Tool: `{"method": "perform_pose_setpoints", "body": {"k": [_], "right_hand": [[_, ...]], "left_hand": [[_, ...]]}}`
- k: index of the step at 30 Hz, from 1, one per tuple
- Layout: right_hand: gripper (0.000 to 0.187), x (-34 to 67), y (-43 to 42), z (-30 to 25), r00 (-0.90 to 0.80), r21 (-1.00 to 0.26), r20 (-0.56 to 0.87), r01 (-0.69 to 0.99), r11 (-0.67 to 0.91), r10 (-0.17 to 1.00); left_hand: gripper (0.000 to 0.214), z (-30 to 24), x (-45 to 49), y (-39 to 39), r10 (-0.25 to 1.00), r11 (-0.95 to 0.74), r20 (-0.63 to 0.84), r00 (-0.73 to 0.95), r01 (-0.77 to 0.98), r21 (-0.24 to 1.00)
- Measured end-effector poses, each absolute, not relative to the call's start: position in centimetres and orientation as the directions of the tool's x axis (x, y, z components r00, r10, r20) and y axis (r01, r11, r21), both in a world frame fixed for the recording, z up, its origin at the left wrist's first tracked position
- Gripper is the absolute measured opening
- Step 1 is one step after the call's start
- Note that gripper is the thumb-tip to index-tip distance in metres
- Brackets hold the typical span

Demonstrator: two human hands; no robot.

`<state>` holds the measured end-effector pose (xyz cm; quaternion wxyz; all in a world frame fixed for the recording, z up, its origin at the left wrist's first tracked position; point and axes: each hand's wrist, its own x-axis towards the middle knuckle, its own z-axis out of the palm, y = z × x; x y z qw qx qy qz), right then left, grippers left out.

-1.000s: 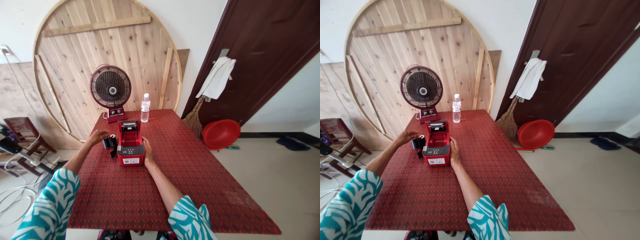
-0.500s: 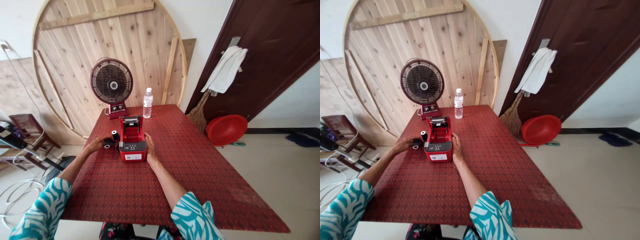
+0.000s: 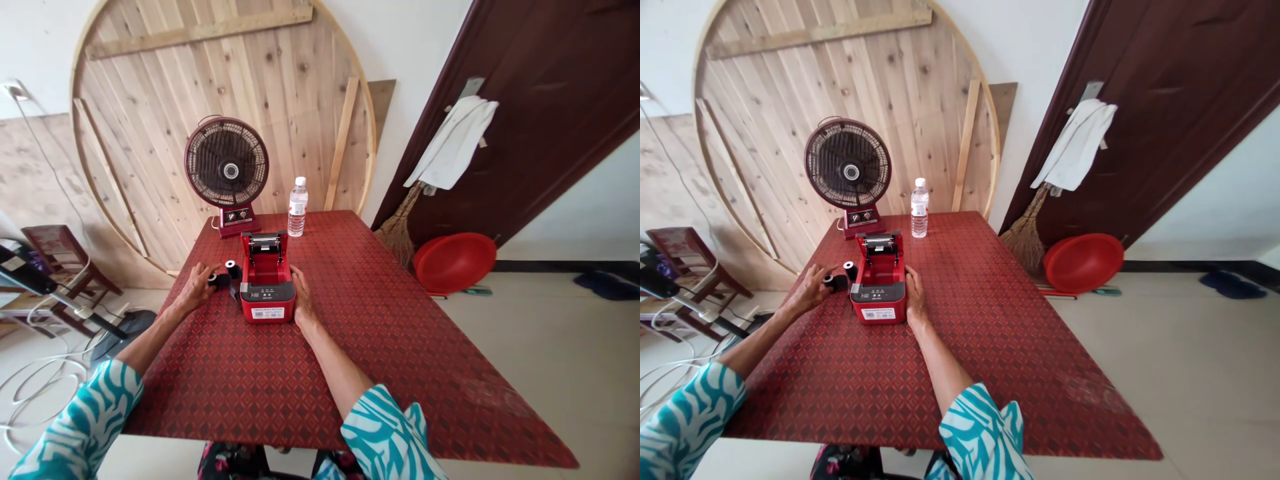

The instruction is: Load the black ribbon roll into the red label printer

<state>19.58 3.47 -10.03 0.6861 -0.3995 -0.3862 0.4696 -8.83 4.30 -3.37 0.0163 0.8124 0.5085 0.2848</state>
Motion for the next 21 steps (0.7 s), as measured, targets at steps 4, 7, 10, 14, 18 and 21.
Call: {"method": "perform_pose_setpoints", "body": {"k": [4,7,10,14,18,21], "right_hand": [[0.045,19.6,3.4,-9.8,0.259,-0.914,0.144,-0.335,0.228,0.955],[0.046,19.6,3.4,-9.8,0.265,-0.914,0.146,-0.332,0.233,0.953],[0.047,19.5,3.3,-9.8,0.263,-0.913,0.151,-0.333,0.237,0.953],[0.044,19.5,3.2,-9.5,0.259,-0.912,0.119,-0.354,0.209,0.959],[0.043,19.5,3.2,-9.2,0.258,-0.907,0.096,-0.375,0.191,0.961],[0.043,19.6,3.3,-9.3,0.254,-0.913,0.108,-0.358,0.197,0.961]], "left_hand": [[0.060,-3.3,-9.0,4.0,0.809,-0.518,0.447,0.381,0.821,0.238],[0.060,-3.3,-9.5,4.1,0.810,-0.528,0.437,0.392,0.812,0.250],[0.055,-2.7,-9.6,4.4,0.821,-0.529,0.414,0.392,0.795,0.297],[0.050,-0.7,-8.2,5.2,0.881,-0.421,0.391,0.266,0.817,0.394],[0.040,1.0,-5.4,6.8,0.970,-0.226,0.176,0.168,0.890,0.397],[0.023,1.1,-4.0,8.0,0.991,-0.131,0.029,0.130,0.919,0.371]]}}
